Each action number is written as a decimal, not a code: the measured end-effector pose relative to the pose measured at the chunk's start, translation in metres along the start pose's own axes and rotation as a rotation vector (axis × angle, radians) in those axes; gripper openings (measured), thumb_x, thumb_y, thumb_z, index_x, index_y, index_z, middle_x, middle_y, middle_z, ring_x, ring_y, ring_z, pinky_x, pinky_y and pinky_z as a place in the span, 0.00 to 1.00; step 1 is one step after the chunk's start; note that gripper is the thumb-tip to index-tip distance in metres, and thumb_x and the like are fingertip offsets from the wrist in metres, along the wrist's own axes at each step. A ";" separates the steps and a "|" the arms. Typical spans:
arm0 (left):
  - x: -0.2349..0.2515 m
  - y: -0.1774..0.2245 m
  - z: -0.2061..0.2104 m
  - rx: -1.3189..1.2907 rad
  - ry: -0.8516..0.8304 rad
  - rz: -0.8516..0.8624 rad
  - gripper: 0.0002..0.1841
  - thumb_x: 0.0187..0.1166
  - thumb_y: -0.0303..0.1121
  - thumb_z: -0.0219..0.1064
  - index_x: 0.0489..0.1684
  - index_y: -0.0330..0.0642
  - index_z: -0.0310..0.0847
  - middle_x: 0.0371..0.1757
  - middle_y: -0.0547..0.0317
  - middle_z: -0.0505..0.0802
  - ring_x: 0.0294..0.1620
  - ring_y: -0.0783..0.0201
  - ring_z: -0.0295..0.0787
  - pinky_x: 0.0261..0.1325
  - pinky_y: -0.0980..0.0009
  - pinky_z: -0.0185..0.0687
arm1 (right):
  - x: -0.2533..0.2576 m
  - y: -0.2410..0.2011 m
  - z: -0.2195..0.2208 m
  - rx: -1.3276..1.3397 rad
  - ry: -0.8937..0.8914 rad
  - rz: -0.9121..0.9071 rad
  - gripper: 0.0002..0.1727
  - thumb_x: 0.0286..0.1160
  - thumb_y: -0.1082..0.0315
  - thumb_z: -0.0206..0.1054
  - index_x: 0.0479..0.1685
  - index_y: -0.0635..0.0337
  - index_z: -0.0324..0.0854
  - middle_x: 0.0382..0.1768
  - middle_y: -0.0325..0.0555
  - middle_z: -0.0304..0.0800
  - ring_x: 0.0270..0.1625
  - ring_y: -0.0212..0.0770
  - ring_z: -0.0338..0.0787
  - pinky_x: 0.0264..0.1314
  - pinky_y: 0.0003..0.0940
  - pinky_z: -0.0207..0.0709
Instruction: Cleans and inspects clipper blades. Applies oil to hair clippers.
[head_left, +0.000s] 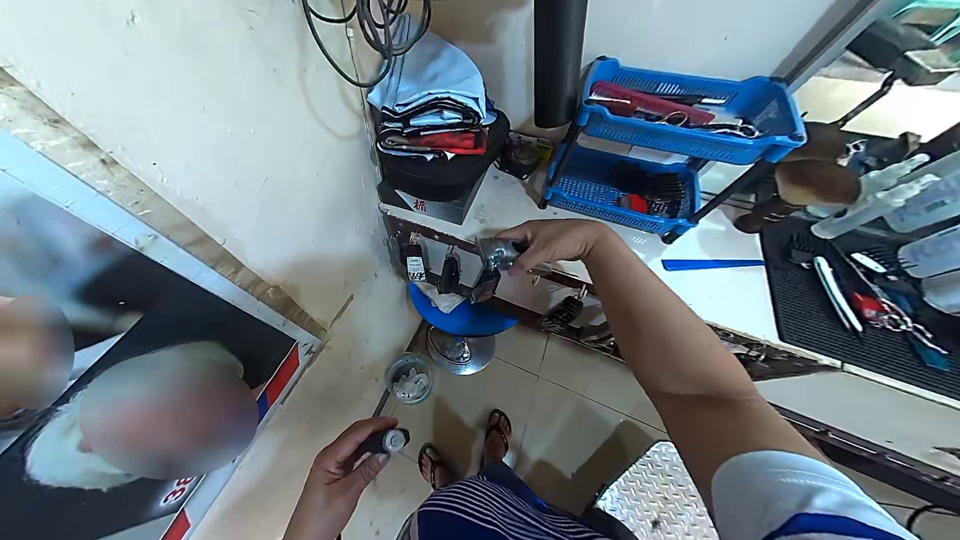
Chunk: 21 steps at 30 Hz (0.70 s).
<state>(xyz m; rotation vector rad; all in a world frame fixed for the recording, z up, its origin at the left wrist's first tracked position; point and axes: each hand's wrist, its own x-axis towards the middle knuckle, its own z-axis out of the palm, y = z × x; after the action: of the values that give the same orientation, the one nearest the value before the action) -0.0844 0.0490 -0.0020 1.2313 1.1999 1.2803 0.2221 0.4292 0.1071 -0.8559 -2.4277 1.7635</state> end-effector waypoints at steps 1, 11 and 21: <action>0.001 0.001 0.001 0.031 0.025 0.002 0.19 0.79 0.32 0.72 0.67 0.38 0.86 0.65 0.49 0.91 0.63 0.56 0.90 0.67 0.62 0.87 | -0.005 -0.006 0.011 0.032 0.023 0.001 0.24 0.70 0.75 0.70 0.68 0.61 0.80 0.46 0.49 0.92 0.44 0.38 0.91 0.51 0.36 0.86; 0.050 -0.037 -0.014 0.750 0.277 -0.002 0.17 0.83 0.33 0.68 0.69 0.46 0.86 0.66 0.57 0.91 0.71 0.61 0.85 0.77 0.56 0.80 | 0.008 0.033 0.229 -0.104 0.155 0.325 0.30 0.76 0.39 0.68 0.60 0.56 0.82 0.40 0.50 0.90 0.38 0.46 0.92 0.48 0.51 0.87; 0.060 -0.061 0.004 0.949 0.196 0.085 0.17 0.82 0.30 0.69 0.68 0.52 0.88 0.69 0.59 0.89 0.75 0.59 0.81 0.77 0.55 0.78 | -0.013 0.033 0.274 -0.350 0.171 0.431 0.33 0.79 0.41 0.62 0.66 0.63 0.76 0.52 0.58 0.89 0.59 0.58 0.90 0.63 0.59 0.80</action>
<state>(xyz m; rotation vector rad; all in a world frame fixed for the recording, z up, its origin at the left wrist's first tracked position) -0.0817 0.1124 -0.0597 1.8492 2.0337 0.8922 0.1577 0.1914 -0.0175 -1.5953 -2.6167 1.2903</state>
